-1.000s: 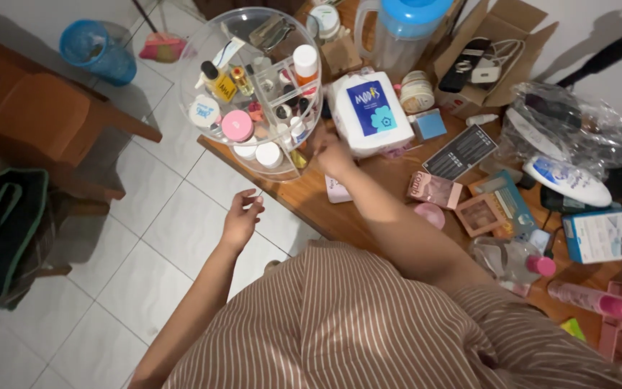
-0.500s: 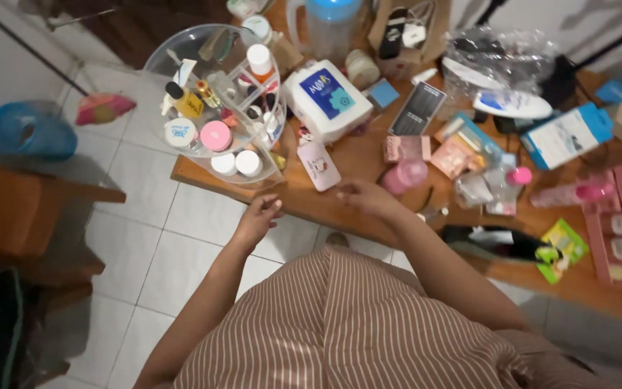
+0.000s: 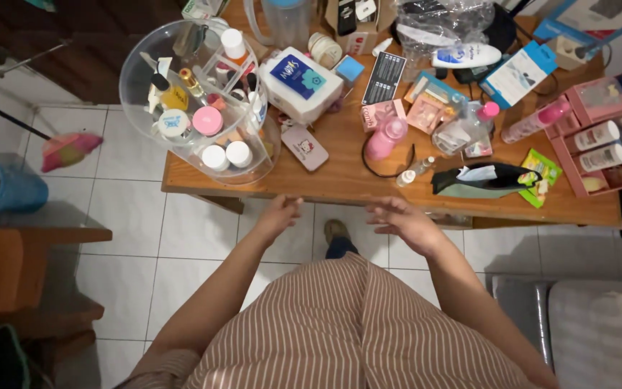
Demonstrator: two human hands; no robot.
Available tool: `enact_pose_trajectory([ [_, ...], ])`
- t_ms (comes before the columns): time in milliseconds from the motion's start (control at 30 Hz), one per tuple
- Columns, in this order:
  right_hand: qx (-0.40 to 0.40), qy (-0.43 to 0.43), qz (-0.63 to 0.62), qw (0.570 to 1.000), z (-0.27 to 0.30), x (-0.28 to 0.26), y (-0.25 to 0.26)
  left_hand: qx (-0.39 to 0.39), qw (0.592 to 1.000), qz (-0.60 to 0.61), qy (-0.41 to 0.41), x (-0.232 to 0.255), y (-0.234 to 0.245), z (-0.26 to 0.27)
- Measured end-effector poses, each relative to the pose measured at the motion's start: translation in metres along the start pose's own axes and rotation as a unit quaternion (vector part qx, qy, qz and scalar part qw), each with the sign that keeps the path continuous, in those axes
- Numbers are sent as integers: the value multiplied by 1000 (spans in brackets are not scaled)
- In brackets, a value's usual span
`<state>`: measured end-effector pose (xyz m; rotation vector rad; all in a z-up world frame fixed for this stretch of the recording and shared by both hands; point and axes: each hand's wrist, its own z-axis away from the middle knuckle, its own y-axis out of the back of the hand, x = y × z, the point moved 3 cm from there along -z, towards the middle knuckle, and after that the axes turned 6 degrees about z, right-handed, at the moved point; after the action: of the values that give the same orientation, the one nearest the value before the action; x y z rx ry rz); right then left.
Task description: Organize and sort various cosmetics and skincare products on a desk.
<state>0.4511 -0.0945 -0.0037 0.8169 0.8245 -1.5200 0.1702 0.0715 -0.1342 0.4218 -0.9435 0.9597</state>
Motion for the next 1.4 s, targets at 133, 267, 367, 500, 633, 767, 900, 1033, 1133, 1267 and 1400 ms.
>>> enact_pose_trajectory([
  [133, 10, 19, -19, 1000, -8, -16, 6, -1, 1000, -9, -26, 28, -17, 5],
  [267, -9, 49, 54, 997, -32, -77, -7, -21, 998, 3, -64, 74, -17, 25],
  [367, -39, 75, 105, 991, -63, -115, -14, -41, 993, 32, -107, 76, -2, 18],
  [500, -104, 90, 157, 978, -137, -150, -11, -39, 972, 2, -231, 124, 10, 45],
  [633, -130, 190, 280, 932, -236, -182, 25, -31, 987, 28, -155, 169, 4, 68],
  [767, 5, 138, 442, 886, -326, -187, 64, -71, 985, 65, -142, 168, -3, 50],
  [900, 67, 142, 648, 745, -390, -170, 87, -96, 978, 111, -148, 176, -18, 31],
  [1033, 52, 125, 714, 687, -438, -127, 108, -45, 983, 122, -133, 180, -29, 3],
  [1133, 102, 166, 675, 712, -429, -130, 110, -8, 985, 121, -121, 179, -33, -19],
  [1267, 19, 72, 691, 719, -394, -171, 103, 12, 983, 150, -107, 160, -37, -53],
  [1400, 74, -56, 487, 868, -349, -217, 107, -17, 966, 238, -99, 136, -36, -87],
])
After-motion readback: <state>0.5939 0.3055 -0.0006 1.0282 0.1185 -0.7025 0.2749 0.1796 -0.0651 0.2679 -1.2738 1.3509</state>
